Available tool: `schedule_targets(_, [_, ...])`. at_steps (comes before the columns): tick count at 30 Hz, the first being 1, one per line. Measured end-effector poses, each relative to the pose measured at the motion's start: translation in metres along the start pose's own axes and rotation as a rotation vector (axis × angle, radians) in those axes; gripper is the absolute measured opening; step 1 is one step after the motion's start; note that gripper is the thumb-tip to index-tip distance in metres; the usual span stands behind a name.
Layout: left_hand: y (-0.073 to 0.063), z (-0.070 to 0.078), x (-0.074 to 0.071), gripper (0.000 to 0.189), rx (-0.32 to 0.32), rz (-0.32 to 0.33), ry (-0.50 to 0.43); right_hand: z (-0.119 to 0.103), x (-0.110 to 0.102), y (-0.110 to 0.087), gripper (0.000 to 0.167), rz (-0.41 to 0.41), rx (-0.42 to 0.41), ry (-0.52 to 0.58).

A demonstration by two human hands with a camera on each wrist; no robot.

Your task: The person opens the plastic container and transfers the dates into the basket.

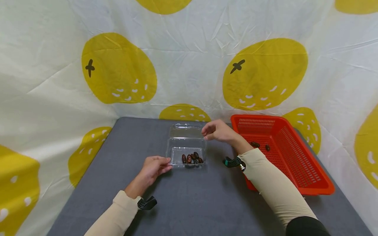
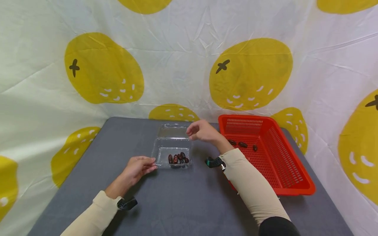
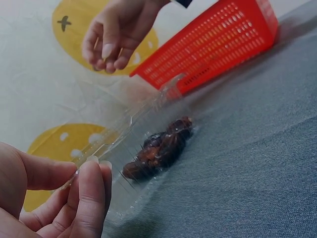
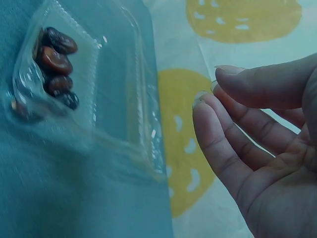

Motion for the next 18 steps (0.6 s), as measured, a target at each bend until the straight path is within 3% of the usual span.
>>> schedule_targets(8, [-0.003, -0.001, 0.0, 0.022, -0.004, 0.007, 0.006, -0.002, 0.029, 0.011, 0.019, -0.072, 0.0, 0.071])
schedule_targets(18, [-0.004, 0.001, -0.004, 0.027, 0.002, 0.003, 0.004, 0.001, 0.064, 0.023, 0.023, -0.151, -0.009, 0.078])
Point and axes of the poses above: each hand's wrist, its own y-axis towards the middle knuckle, its own x-axis out of the palm, z = x × y, the point moved 3 cm from there along y, towards the middle knuckle, and after that the axes turned 6 degrees about -x, right-handed, at the moved point
